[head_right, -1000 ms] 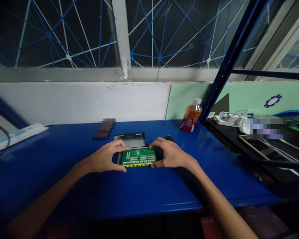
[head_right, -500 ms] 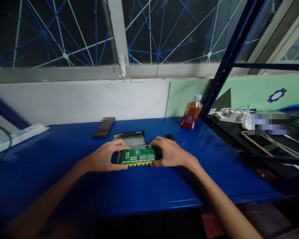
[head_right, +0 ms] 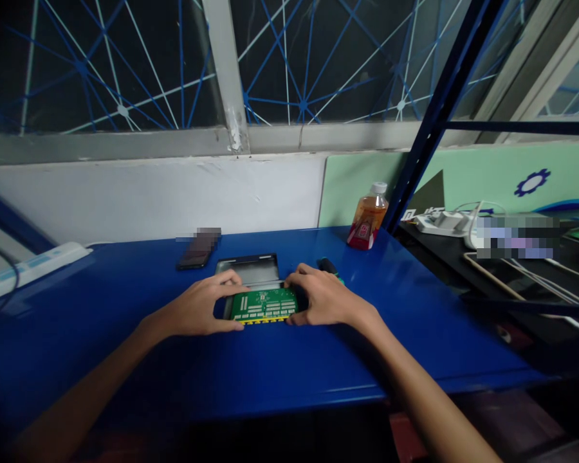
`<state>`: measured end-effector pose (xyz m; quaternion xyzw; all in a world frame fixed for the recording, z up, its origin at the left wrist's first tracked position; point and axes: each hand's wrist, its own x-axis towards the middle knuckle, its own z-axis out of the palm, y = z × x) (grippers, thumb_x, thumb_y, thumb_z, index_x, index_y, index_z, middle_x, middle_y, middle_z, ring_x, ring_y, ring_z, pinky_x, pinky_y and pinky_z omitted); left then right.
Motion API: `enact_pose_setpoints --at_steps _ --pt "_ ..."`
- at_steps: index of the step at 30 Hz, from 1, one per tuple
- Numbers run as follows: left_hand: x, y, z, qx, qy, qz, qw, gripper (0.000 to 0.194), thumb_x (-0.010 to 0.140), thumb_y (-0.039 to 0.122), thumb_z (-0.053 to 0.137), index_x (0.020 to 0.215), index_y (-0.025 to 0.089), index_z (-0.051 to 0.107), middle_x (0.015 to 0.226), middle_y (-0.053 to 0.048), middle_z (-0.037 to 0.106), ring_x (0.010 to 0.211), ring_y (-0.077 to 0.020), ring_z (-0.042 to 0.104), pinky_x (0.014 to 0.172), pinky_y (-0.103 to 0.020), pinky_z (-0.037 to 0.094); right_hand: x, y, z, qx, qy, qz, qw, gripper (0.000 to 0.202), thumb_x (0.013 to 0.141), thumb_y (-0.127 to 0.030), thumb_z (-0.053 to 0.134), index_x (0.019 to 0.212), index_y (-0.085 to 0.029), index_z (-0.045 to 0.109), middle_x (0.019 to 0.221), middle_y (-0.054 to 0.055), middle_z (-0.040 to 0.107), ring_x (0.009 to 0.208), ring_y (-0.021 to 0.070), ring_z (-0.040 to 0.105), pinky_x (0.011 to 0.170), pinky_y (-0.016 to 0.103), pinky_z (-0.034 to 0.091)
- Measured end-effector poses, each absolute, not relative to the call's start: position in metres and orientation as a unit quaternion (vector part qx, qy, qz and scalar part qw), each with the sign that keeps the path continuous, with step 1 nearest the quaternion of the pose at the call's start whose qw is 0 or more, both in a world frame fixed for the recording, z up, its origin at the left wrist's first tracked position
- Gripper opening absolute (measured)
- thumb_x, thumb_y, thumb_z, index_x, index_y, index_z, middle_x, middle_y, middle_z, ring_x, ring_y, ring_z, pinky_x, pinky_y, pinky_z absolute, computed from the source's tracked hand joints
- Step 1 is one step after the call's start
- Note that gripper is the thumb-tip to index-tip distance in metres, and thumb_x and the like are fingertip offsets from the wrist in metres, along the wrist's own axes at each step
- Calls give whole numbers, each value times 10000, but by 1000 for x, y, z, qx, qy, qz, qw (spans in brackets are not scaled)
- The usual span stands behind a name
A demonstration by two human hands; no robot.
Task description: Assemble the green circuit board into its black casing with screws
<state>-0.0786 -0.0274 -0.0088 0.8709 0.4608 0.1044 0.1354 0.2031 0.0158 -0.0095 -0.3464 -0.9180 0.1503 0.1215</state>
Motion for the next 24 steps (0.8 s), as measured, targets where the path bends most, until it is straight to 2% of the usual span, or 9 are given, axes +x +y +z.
enact_pose_setpoints --at_steps 9,17,20,24 --pt "-80 -26 -11 878 455 116 92 592 743 543 636 1247 237 590 1171 -95 547 948 -280 585 709 -364 502 204 17 -8 -355 -922 108 111 568 723 -501 706 1203 -220 592 1036 68 583 814 200 578 674 325 422" --pt "-83 -24 -14 893 422 151 25 615 739 580 656 1269 280 571 1287 -106 508 1125 -346 510 899 -519 459 209 21 -7 -371 -913 104 138 541 763 -615 629 1148 -236 607 1026 55 624 797 190 597 678 309 434" --pt "-79 -25 -16 897 413 158 12 610 757 585 647 1288 299 553 1360 -98 478 1222 -358 450 964 -557 409 213 27 -9 -409 -891 81 178 421 831 -560 578 1088 -229 622 995 44 637 732 158 592 662 290 427" --pt "-66 -28 -24 901 393 184 -6 602 791 530 649 1318 264 530 1387 -109 491 1264 -340 441 1023 -568 359 220 37 -12 -470 -861 18 194 275 899 -440 507 997 -229 653 961 34 648 765 161 609 626 264 400"
